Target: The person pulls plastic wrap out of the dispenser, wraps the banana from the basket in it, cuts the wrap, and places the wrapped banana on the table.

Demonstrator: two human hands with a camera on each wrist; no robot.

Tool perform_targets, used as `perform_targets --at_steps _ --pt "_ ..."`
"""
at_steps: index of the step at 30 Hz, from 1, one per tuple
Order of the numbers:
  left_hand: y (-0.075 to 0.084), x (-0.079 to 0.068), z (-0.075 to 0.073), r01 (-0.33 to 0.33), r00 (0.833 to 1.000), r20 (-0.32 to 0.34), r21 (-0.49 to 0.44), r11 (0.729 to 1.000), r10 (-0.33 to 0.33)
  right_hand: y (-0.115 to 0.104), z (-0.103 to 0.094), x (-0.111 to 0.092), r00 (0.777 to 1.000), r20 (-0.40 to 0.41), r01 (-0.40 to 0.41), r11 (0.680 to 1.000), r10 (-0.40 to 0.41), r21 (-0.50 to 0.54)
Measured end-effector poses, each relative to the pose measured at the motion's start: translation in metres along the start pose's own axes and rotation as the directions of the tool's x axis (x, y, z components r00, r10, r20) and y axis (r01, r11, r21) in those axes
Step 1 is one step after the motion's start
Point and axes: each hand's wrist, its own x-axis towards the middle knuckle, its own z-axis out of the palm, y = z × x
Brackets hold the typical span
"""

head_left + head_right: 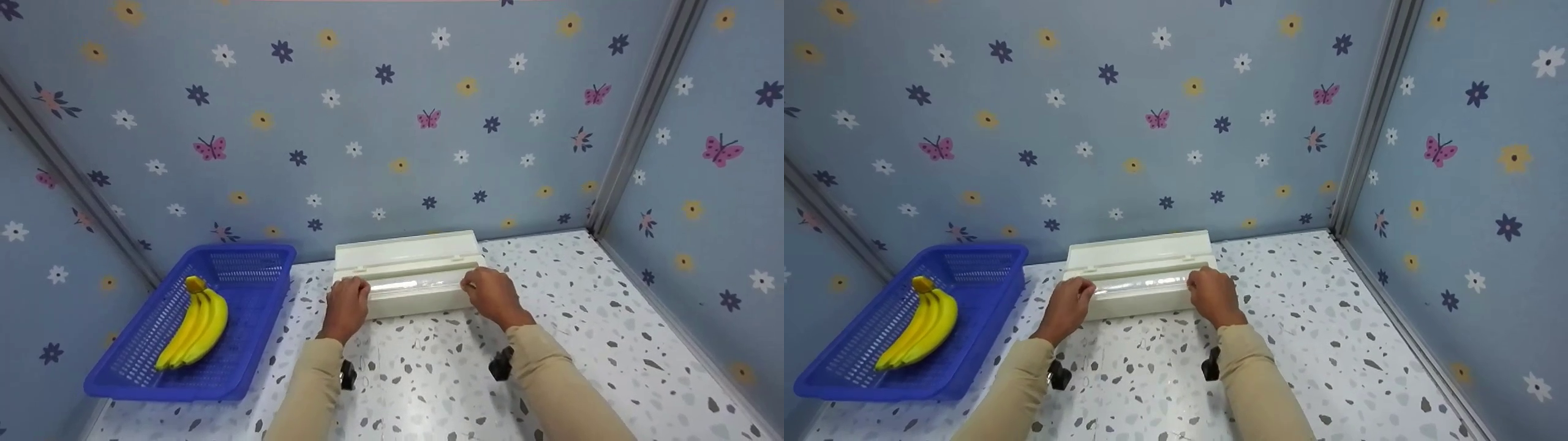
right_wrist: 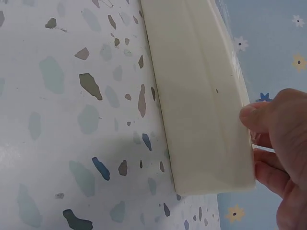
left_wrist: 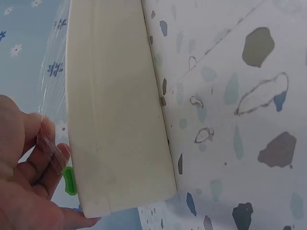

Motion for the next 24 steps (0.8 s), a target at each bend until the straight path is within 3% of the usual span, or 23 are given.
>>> perform_targets --at_steps 7,12,19,24 --pt "-0.005 -0.006 0.002 -0.056 0.998 0.039 0.011 0.998 0.056 0.001 -0.001 0.001 0.995 -0.003 -0.099 0.993 0.1 0.07" --pt "-0.006 -0.007 0.002 -0.054 0.998 -0.039 -0.01 0.999 0.053 -0.003 0.001 0.001 0.99 -0.004 -0.139 0.985 0.14 0.102" --pt "-0.007 -0.014 0.008 -0.023 0.99 -0.137 0.015 1.0 0.024 -0.002 0.004 -0.002 0.993 -0.004 -0.115 0.98 0.118 0.16" --pt "-0.01 -0.014 0.008 -0.005 0.982 -0.19 -0.023 1.0 0.0 0.002 0.0 -0.002 0.995 -0.035 -0.086 0.975 0.095 0.205"
